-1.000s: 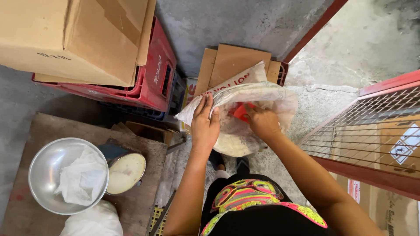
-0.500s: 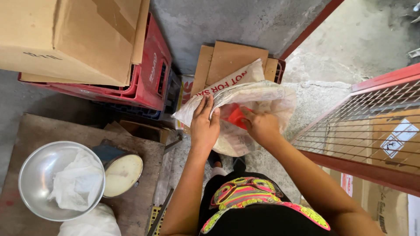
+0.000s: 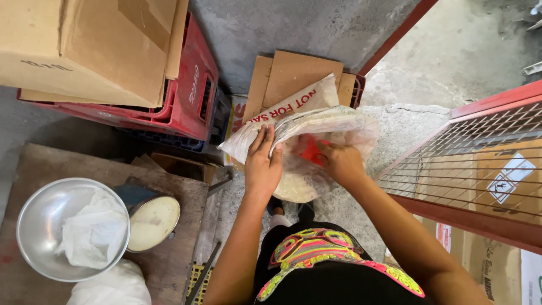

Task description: Scooping fertilizer powder into bags and weighing them on a scale.

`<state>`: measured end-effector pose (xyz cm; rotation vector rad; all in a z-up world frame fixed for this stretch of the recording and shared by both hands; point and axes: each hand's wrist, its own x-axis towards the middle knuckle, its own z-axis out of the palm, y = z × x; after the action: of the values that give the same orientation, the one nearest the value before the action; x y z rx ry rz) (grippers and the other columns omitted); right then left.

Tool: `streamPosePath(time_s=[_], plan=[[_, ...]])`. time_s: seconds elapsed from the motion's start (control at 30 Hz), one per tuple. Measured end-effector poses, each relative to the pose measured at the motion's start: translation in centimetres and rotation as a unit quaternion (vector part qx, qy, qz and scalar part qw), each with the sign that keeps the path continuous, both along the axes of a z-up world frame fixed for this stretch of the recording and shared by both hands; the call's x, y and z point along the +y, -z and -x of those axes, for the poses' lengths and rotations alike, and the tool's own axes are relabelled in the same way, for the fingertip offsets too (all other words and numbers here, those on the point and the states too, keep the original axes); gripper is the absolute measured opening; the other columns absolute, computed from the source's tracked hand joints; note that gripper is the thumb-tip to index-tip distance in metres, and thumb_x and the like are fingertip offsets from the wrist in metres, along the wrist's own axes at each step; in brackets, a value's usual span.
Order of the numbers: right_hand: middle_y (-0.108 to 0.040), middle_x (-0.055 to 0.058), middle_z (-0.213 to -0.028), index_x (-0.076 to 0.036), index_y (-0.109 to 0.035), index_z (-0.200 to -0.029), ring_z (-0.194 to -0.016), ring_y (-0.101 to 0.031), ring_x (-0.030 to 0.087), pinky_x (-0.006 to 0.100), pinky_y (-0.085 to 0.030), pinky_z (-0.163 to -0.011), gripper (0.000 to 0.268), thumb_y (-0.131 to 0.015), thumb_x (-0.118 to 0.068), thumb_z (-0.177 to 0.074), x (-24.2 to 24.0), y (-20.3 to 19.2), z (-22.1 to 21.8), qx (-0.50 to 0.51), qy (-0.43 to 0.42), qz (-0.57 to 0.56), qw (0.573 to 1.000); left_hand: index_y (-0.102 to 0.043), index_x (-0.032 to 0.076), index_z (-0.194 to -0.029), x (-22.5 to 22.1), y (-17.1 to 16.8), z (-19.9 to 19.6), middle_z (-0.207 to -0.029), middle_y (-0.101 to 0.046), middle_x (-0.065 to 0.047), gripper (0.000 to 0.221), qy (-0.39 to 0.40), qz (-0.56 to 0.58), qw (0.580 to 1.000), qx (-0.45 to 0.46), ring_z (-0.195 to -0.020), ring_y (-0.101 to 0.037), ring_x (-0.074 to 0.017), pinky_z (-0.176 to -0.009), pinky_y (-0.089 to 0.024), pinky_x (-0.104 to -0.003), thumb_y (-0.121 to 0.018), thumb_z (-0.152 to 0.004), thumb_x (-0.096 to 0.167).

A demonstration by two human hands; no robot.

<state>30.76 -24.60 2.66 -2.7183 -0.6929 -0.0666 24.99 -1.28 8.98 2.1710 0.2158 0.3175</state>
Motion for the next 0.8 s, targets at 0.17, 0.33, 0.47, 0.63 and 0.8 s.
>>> streamPosePath(time_s=[0.17, 0.33, 0.47, 0.63, 0.8], plan=[[-0.077, 0.011, -0.091, -0.019, -0.072, -0.127, -0.066, -0.071, 0.032, 0.044, -0.055, -0.059, 0.044, -0.074, -0.028, -0.084, 1.9, -1.9, 0.1, -0.047, -0.051, 0.023, 0.997, -0.055, 0.01, -0.148, 0.6, 0.0, 0.1, -0.155, -0.052, -0.017, 0.049, 0.006, -0.02, 1.0, -0.007, -0.141, -0.05, -0.0367, -0.115, -0.042, -0.041, -0.061, -0.101, 0.024], [-0.076, 0.009, -0.088, -0.019, -0.071, -0.131, -0.068, -0.072, 0.028, 0.042, -0.056, -0.062, 0.05, -0.072, -0.022, -0.081, 0.7, -2.2, 0.1, -0.022, -0.061, 0.118, 0.991, -0.054, 0.01, -0.149, 0.4, -0.1, 0.3, -0.154, -0.052, -0.017, 0.051, -0.001, -0.014, 1.0, 0.009, -0.14, -0.05, -0.0359, -0.114, -0.042, -0.04, -0.061, -0.1, 0.025], [-0.075, 0.011, -0.088, -0.02, -0.073, -0.123, -0.066, -0.071, 0.031, 0.045, -0.056, -0.071, 0.042, -0.074, -0.032, -0.083, 2.0, -2.7, 0.8, -0.039, -0.035, 0.031, 0.998, -0.054, 0.011, -0.149, -0.1, 0.3, 0.7, -0.154, -0.052, -0.016, 0.051, -0.003, -0.02, 1.0, 0.021, -0.14, -0.049, -0.0359, -0.114, -0.041, -0.041, -0.06, -0.101, 0.028], [-0.075, 0.01, -0.085, -0.016, -0.074, -0.124, -0.066, -0.07, 0.032, 0.044, -0.055, -0.062, 0.042, -0.074, -0.031, -0.085, 2.7, 0.3, 1.4, -0.047, -0.041, -0.01, 0.998, -0.054, 0.011, -0.149, -0.6, 0.4, 1.2, -0.155, -0.051, -0.016, 0.052, -0.003, -0.025, 0.999, 0.028, -0.141, -0.049, -0.036, -0.114, -0.041, -0.041, -0.06, -0.101, 0.028], [-0.074, 0.011, -0.082, -0.014, -0.073, -0.123, -0.064, -0.069, 0.032, 0.045, -0.055, -0.065, 0.045, -0.075, -0.036, -0.084, 0.7, -2.4, 2.1, -0.039, -0.039, 0.006, 0.998, -0.053, 0.011, -0.15, -1.0, 0.2, 1.9, -0.156, -0.051, -0.016, 0.052, 0.001, -0.03, 0.999, 0.026, -0.14, -0.049, -0.0361, -0.116, -0.04, -0.041, -0.059, -0.101, 0.028]])
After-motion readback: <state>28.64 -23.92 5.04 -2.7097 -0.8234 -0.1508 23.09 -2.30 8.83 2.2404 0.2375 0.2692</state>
